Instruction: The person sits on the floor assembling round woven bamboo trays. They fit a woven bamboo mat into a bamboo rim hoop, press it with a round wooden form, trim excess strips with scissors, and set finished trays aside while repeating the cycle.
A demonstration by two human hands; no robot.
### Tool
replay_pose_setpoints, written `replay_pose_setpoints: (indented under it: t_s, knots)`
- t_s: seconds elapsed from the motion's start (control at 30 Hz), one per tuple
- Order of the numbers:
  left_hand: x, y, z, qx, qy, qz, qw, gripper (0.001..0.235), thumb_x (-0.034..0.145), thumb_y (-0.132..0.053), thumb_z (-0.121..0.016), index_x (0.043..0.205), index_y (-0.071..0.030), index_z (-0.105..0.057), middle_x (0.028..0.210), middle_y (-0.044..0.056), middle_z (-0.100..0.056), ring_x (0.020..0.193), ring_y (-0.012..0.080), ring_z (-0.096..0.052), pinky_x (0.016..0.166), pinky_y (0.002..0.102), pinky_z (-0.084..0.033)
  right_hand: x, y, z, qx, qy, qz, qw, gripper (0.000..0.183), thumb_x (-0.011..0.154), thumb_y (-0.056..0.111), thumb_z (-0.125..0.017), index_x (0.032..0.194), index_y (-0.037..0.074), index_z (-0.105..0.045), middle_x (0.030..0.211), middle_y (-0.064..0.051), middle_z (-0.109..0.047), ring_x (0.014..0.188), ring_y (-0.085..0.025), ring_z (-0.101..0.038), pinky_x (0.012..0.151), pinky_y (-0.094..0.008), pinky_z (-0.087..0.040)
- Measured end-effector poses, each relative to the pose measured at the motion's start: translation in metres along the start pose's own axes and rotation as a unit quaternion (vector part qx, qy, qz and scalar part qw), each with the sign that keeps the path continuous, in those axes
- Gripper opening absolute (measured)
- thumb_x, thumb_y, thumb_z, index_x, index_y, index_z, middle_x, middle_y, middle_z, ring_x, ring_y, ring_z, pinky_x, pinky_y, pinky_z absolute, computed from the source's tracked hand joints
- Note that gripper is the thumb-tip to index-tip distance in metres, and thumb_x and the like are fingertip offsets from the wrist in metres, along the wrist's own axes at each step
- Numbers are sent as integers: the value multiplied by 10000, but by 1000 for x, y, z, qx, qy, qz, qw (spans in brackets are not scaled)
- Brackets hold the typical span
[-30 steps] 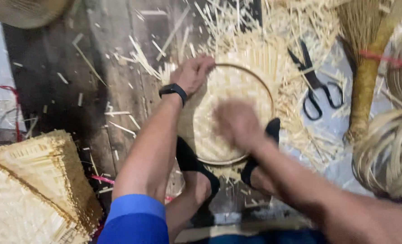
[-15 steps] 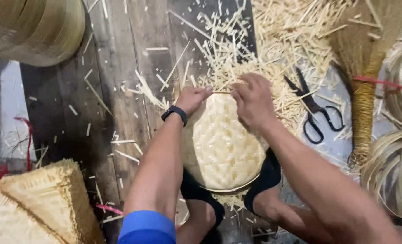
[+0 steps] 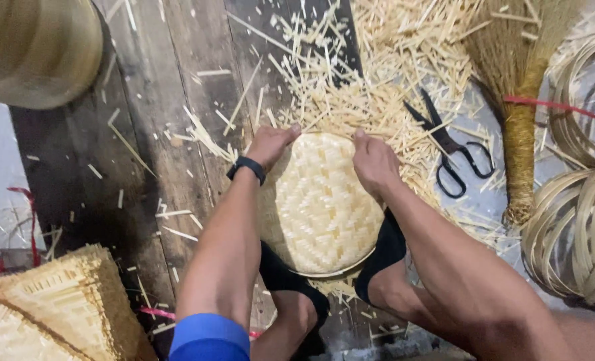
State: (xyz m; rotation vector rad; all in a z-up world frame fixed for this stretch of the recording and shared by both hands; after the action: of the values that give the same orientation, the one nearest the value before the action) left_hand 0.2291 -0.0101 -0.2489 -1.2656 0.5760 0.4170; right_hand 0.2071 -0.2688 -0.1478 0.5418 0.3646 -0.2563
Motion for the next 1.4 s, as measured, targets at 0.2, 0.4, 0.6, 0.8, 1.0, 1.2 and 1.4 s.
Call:
replay_pose_setpoints:
  t_s: [0.2, 0.4, 0.6, 0.8, 1.0, 1.2, 1.4]
  knots:
    - [-16, -3, -1, 37, -2, 10, 999, 559, 971, -467, -749, 680, -15, -595, 559, 22, -438, 537, 189, -335, 543, 359, -343, -5, -42, -19, 77, 47, -27, 996, 667, 1053, 506, -403, 865, -91, -632, 840, -307, -663, 837, -431, -631, 828, -506, -490]
    - [-15, -21, 6, 31, -21, -50, 998, 563, 921, -401, -760, 619, 63, -662, 543, 7, -555, 565, 130, -461, 596, 309, -453, 31, -70, -43, 132, 24, -23, 991, 671, 1047, 512, -407, 939, -100, -662, 896, -331, -665, 913, -398, -668, 871, -477, -482]
    - [-21, -24, 9, 32, -16, -1, 999, 481, 962, -429, -686, 835, 30, -760, 765, 82, -745, 682, 154, -625, 767, 325, -502, 21, -32, -21, 102, 28, 38, 994, 627, 1088, 519, -361, 1291, -19, -610, 1356, -331, -552, 1265, -455, -487, 1077, -513, -343]
    - [-50, -9, 14, -9, -169, -164, 972, 448, 962, -421, -578, 1285, -129, -687, 963, 101, -757, 899, 213, -730, 878, 401, -563, 6, 104, -28, 53, -77, 249, 964, 539, 1007, 465, -422, 1211, 18, -645, 1191, -249, -652, 1118, -397, -615, 972, -483, -472]
    - [-114, 68, 25, 112, -413, -84, 900, 663, 1077, -593, -351, 1080, -56, -739, 780, 189, -661, 863, 343, -643, 939, 465, -430, -5, 174, -46, -223, 179, 276, 917, 727, 925, 715, -360, 882, 133, -794, 864, -191, -726, 861, -353, -711, 778, -503, -548]
    - [-112, 101, 14, 11, -258, 115, 959, 972, 976, -770, -231, 822, 91, -655, 755, 276, -632, 758, 379, -611, 780, 532, -484, 3, 170, -54, -271, 211, 221, 913, 841, 807, 847, -403, 813, 107, -804, 861, -193, -751, 850, -339, -736, 765, -463, -569]
    - [-113, 96, 16, -80, -303, 59, 948, 762, 937, -711, -439, 795, -10, -701, 747, 181, -680, 766, 283, -638, 775, 475, -492, 1, 171, -54, -282, 218, 201, 912, 829, 823, 856, -396, 751, 126, -783, 809, -160, -747, 812, -309, -733, 733, -439, -563]
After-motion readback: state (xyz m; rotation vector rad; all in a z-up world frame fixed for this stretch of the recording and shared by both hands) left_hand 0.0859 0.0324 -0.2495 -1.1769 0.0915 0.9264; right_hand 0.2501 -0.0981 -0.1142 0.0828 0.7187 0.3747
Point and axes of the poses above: each hand's wrist, its own x-axis towards the middle knuckle, its own z-axis out of the back of the hand, y = z × x, the point moved 5 cm from there along x, towards the middle knuckle
